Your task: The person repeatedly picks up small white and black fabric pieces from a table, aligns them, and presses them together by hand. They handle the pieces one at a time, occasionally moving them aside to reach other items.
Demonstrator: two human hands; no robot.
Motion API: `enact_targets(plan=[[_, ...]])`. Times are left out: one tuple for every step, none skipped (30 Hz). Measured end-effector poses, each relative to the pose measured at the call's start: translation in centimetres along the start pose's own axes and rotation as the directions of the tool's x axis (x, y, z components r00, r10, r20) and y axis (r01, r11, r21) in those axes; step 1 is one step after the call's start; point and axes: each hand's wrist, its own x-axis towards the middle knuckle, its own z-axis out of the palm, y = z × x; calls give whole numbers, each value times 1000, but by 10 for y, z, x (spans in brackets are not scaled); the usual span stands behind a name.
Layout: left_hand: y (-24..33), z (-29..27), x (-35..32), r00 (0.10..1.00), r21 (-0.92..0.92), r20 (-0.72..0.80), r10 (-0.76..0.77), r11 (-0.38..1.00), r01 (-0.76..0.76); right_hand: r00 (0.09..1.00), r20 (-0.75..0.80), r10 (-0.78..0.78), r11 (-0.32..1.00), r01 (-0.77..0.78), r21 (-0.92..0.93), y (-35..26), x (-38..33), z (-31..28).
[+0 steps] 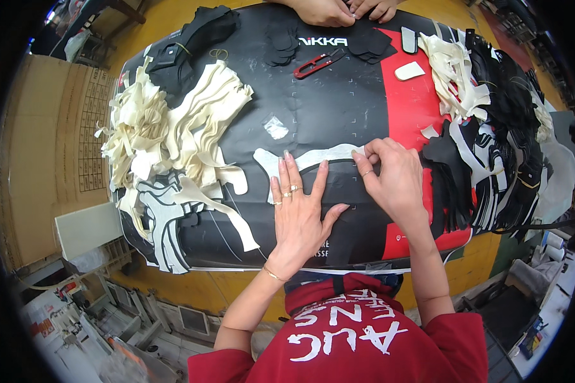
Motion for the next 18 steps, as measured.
enact_targets(plan=[[0,1,0,1000,-3,-1,-1,1000,1,999,-21,-29,998,30,55,-5,0,-1],[-1,2,0,1000,-8,-14,3,1000,-3,1000,-1,-10,994,10,111,-10,-1,-2],[-1,2,-1,1000,-5,-7,5,1000,-5,1000,20,9,986,-12,166,-15,1,-3],[-2,1,-1,1000,-6,-11,12,1000,-12,1000,23,-9,950,2,311,-19,3,-4],[-2,1,-1,1000,-7,-15,19,1000,-19,999,24,-27,893,13,449,-22,5,-5],[-2,0,-1,1000,-8,-15,17,1000,-17,999,28,-42,821,19,570,-25,7,-5],[-2,0,-1,1000,-9,-16,15,1000,-15,995,96,-2,712,-66,699,-26,4,-8],[-2,0,-1,1000,-10,-19,10,1000,-11,994,110,-9,690,-73,720,-27,4,-8],[-1,1,-2,1000,-28,-24,4,1000,-5,993,110,-34,665,-60,744,-25,3,-7],[-2,1,-2,1000,-33,-23,5,999,-6,992,114,-57,645,-51,762,-23,1,-6],[-2,1,-1,1000,-40,-22,5,999,-6,978,206,-32,565,-153,811,-21,-2,-4],[-3,2,-2,999,-51,-35,8,999,-10,975,222,-25,494,-181,850,-17,-4,0],[-4,2,-2,1000,-61,-30,7,998,-9,971,240,-20,420,-210,883,-13,-6,4],[-5,2,-2,999,-74,-37,17,997,-19,966,260,-14,343,-239,908,-9,-8,8],[-5,2,-3,999,-86,-44,30,996,-33,928,372,-12,388,-339,857,2,-3,9],[-6,2,-2,998,-103,-47,42,994,-47,886,461,40,276,-454,847,8,1,13],[-7,1,-2,998,-131,-44,42,990,-47,902,431,19,227,-424,877,11,1,16],[-6,1,-2,998,-121,-53,45,991,-51,870,479,120,233,-493,838,14,2,18]])
